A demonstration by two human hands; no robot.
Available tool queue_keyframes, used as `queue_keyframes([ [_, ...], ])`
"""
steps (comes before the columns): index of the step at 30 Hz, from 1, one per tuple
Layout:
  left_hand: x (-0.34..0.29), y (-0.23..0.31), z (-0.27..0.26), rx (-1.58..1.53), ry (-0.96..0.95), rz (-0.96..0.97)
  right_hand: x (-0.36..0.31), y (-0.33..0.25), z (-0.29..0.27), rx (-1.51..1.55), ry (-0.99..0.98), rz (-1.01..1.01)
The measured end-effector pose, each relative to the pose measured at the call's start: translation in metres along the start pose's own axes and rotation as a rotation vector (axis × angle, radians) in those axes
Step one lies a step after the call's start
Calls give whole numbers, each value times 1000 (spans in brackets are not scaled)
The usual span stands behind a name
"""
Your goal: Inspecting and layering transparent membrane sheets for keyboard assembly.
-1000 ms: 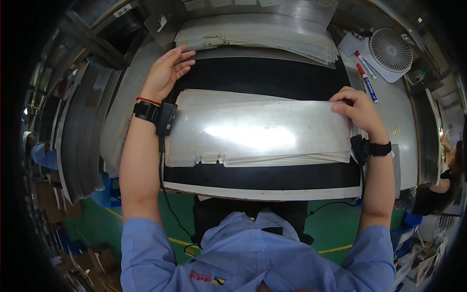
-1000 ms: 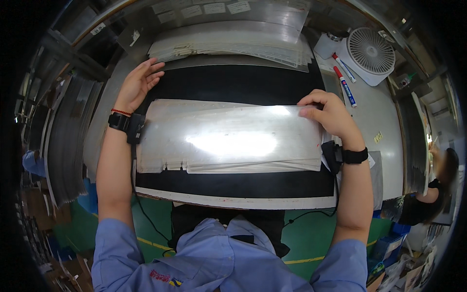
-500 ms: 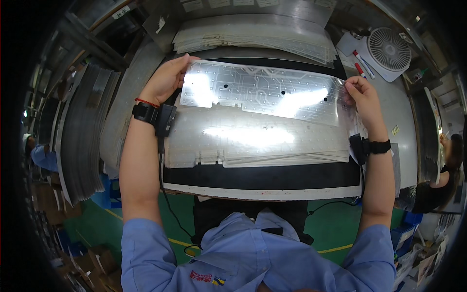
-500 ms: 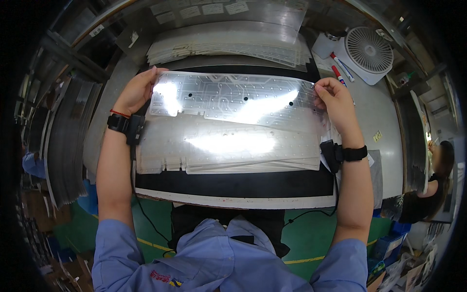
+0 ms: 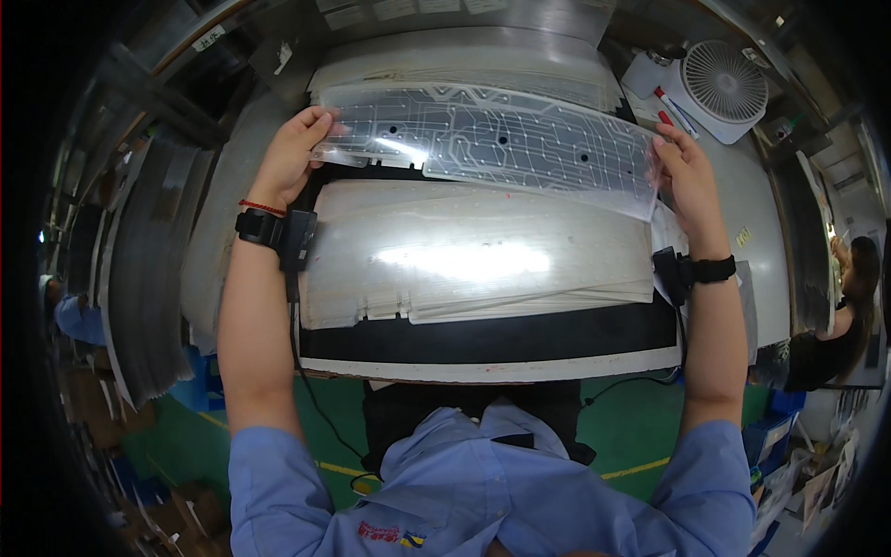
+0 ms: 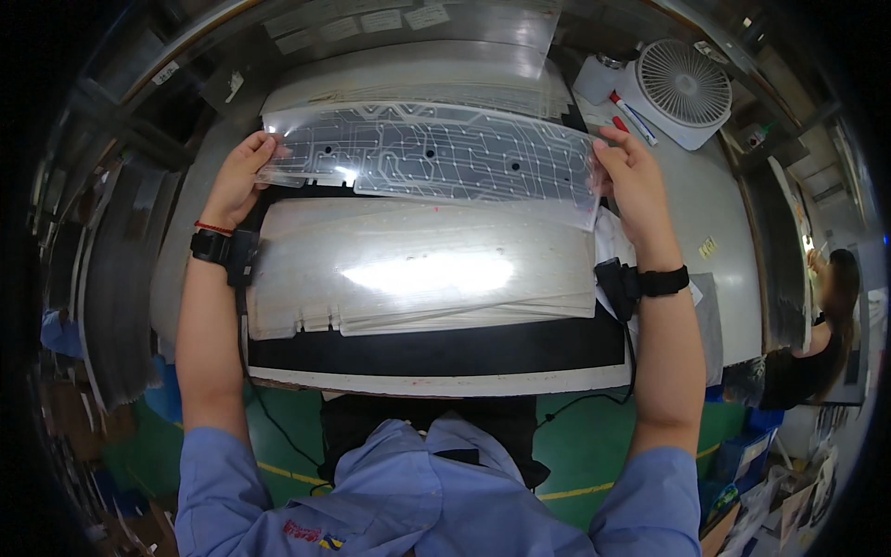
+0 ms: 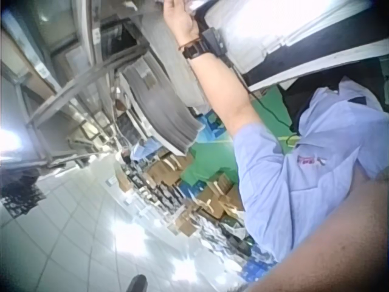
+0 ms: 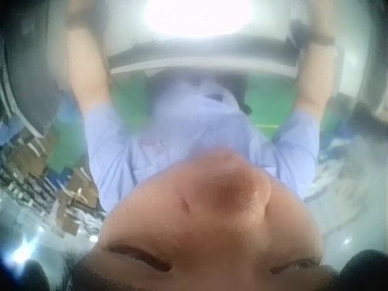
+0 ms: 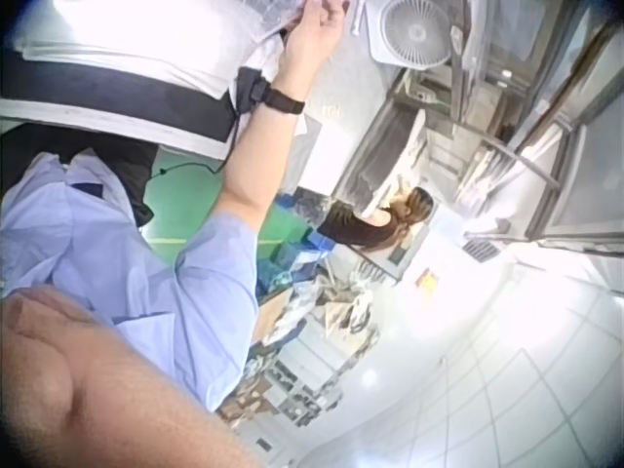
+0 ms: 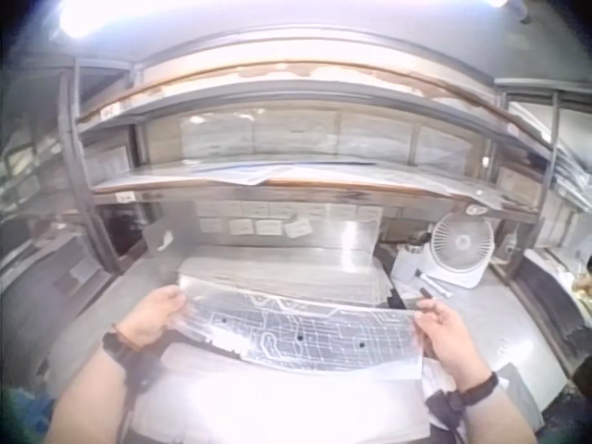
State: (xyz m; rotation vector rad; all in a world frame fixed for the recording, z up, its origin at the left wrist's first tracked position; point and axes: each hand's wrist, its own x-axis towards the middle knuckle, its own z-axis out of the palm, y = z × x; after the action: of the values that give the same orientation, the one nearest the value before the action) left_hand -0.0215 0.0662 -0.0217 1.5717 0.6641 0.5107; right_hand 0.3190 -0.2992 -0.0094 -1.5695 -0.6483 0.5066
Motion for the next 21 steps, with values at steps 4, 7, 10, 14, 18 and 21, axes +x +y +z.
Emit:
queue_keyframes([
  [4,0,1,4,-20,67,28,3,3,-4,45,-19,16],
  [7,2,-3,-2,-57,65,48,1,0,-5,22,-69,27],
  [10,4,-5,-5,-70,54,37,1,3,-6,4,-101,9],
  [14,2,-4,-2,-56,69,45,1,4,-6,1,-102,1],
  [18,3,-3,-2,-67,59,55,3,7,-9,-21,-119,-4],
  [21,2,-4,-2,-85,64,63,3,7,-8,-14,-110,5],
])
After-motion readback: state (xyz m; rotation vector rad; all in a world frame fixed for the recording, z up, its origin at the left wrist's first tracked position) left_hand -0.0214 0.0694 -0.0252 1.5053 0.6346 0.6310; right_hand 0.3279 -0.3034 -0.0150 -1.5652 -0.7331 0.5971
